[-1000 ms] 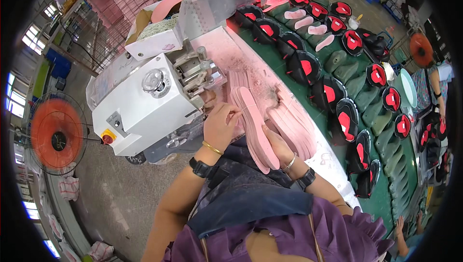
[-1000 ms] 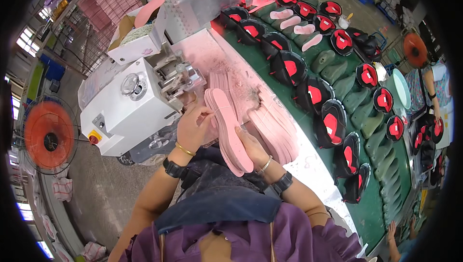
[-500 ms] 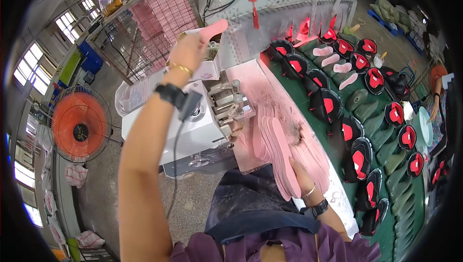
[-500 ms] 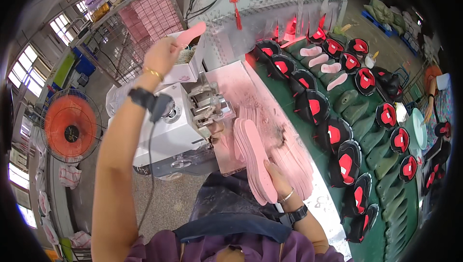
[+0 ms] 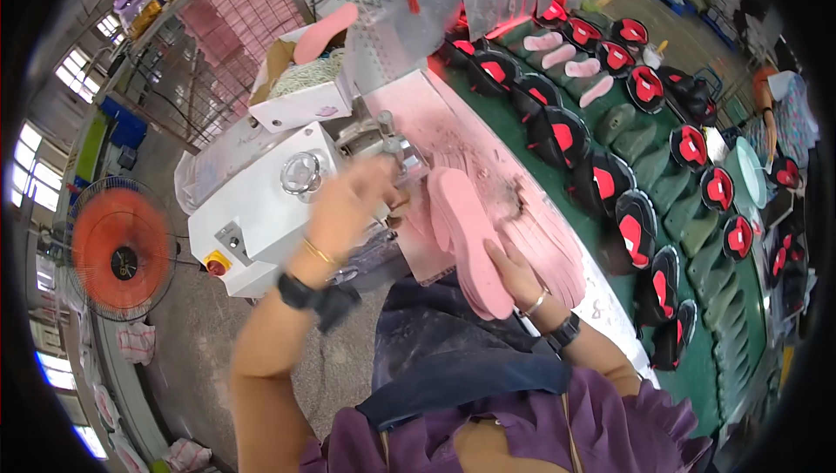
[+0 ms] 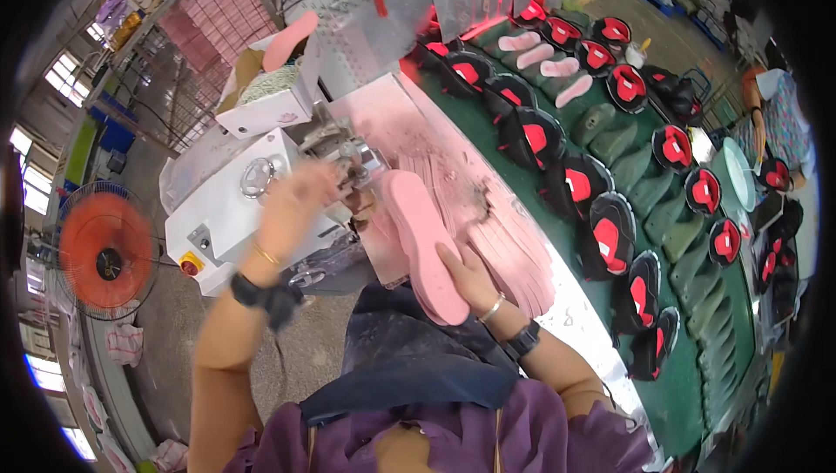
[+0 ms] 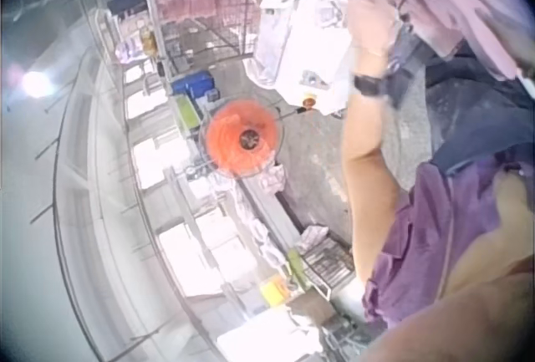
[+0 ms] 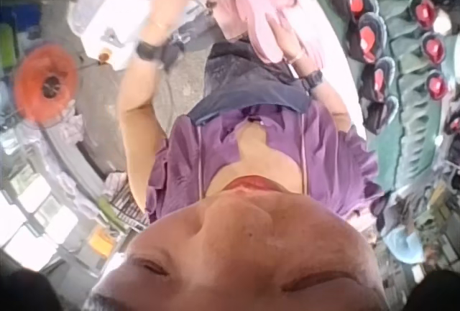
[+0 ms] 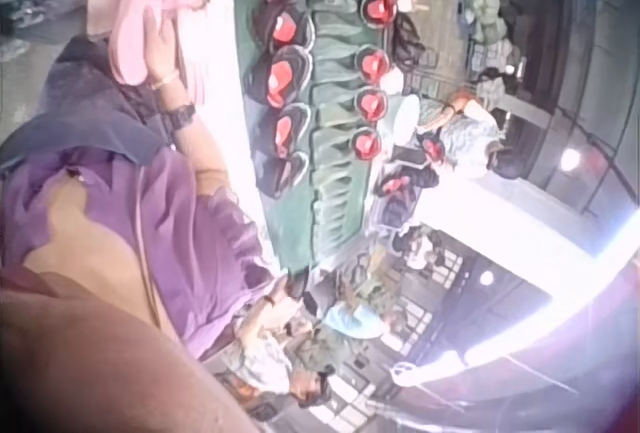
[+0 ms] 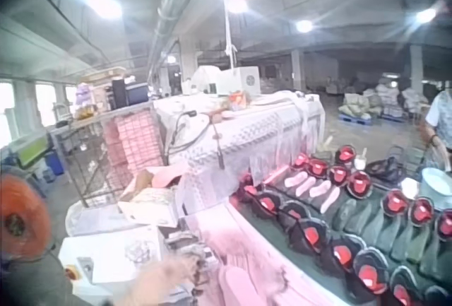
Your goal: Gathering pink shoe outsoles from a large white sack and sorting them onto an assembly line conveyor belt.
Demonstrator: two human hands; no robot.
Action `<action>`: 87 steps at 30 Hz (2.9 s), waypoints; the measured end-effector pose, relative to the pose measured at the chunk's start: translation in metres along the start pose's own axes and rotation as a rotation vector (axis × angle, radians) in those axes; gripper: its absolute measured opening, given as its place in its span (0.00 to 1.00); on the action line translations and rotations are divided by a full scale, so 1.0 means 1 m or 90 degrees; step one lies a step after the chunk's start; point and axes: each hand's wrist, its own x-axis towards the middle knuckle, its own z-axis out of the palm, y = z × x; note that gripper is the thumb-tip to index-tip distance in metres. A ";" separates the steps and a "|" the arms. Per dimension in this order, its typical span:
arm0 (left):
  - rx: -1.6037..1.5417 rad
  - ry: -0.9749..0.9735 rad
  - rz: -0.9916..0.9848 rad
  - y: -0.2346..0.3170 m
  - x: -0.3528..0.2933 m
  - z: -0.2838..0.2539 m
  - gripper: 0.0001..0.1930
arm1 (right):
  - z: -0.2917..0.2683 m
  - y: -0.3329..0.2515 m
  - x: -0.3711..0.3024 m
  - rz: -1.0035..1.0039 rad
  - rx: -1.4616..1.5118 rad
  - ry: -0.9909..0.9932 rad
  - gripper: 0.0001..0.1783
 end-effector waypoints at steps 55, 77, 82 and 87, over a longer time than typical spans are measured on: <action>-1.029 -0.272 -0.445 -0.061 -0.160 0.155 0.28 | 0.004 -0.064 0.128 -0.418 -0.647 0.146 0.19; -0.898 -0.201 -0.537 -0.035 -0.143 0.159 0.30 | -0.066 -0.049 0.247 -0.259 -0.166 0.450 0.15; -0.851 -0.160 -0.496 -0.018 -0.136 0.155 0.30 | -0.204 -0.124 0.177 -0.128 -0.062 0.554 0.20; -0.849 -0.190 -0.484 -0.027 -0.126 0.160 0.31 | -0.330 -0.126 0.188 -0.069 -0.186 0.712 0.18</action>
